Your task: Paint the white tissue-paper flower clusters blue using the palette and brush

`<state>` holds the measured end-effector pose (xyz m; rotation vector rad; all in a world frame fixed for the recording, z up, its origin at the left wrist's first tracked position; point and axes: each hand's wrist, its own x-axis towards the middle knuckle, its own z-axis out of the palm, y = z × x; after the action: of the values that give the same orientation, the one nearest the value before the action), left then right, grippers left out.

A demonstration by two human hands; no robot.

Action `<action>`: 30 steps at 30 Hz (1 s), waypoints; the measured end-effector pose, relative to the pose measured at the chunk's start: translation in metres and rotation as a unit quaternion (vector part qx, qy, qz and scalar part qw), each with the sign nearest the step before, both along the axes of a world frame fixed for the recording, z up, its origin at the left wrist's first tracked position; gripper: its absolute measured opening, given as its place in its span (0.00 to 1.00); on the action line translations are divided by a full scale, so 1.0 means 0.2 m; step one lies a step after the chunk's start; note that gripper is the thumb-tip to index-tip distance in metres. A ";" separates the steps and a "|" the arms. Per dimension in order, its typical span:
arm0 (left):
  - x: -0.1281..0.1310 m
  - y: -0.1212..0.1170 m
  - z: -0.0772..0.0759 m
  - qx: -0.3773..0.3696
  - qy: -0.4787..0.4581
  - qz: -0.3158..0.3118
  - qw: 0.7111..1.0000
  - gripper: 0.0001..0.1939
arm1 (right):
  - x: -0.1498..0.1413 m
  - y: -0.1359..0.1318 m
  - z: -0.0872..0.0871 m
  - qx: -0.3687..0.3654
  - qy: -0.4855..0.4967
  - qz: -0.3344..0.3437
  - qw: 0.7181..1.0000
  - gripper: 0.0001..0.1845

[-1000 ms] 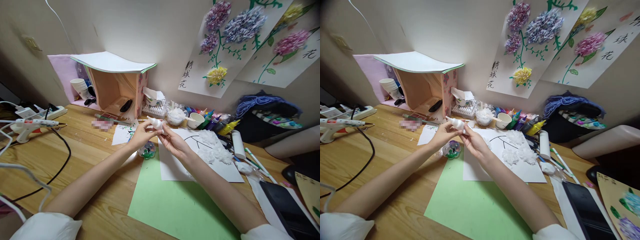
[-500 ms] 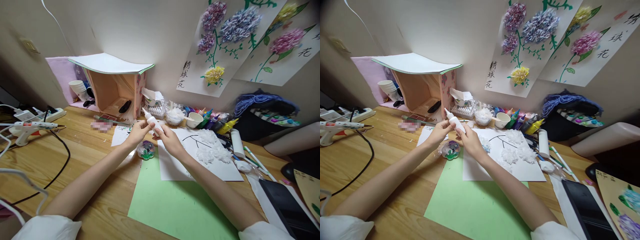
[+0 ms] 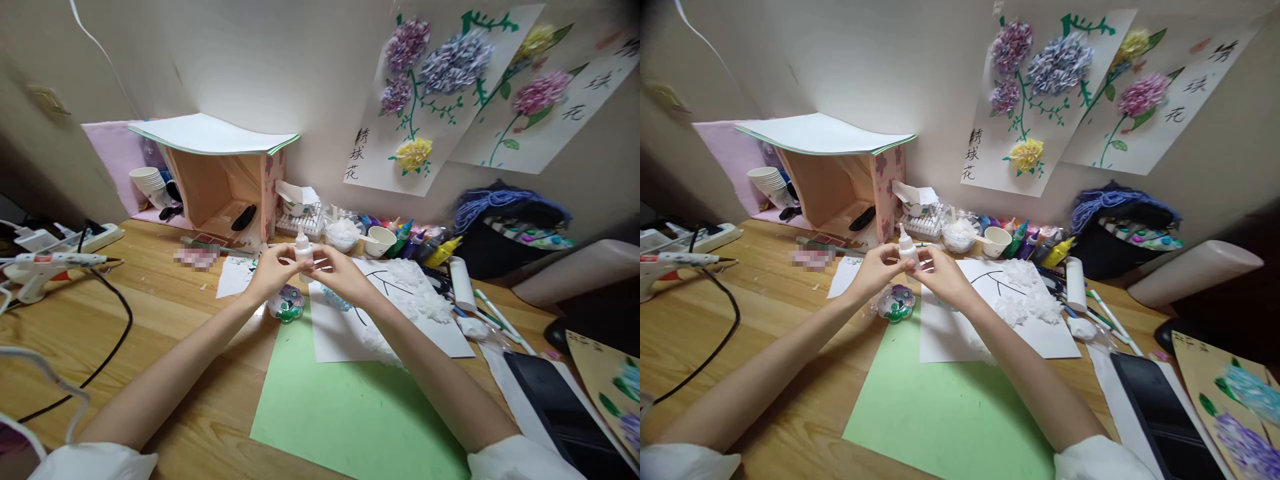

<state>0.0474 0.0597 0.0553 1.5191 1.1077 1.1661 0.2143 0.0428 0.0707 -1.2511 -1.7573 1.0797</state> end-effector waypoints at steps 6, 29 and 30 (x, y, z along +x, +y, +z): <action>0.14 0.03 0.09 0.019 0.003 -0.027 0.999 0.23 | 0.10 0.02 0.09 0.058 0.031 -0.037 0.997 0.18; 0.68 -0.11 0.18 0.038 0.221 -0.228 0.948 0.16 | 1.24 0.62 0.32 -0.014 -0.389 -0.261 0.884 0.19; 0.67 -0.11 0.18 0.039 0.226 -0.226 0.947 0.16 | 1.25 0.63 0.31 -0.034 -0.401 -0.245 0.882 0.19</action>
<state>0.1821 0.0379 0.0915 2.0342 0.9272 0.5640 0.4638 0.1686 0.1326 -2.2513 -1.7763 0.3220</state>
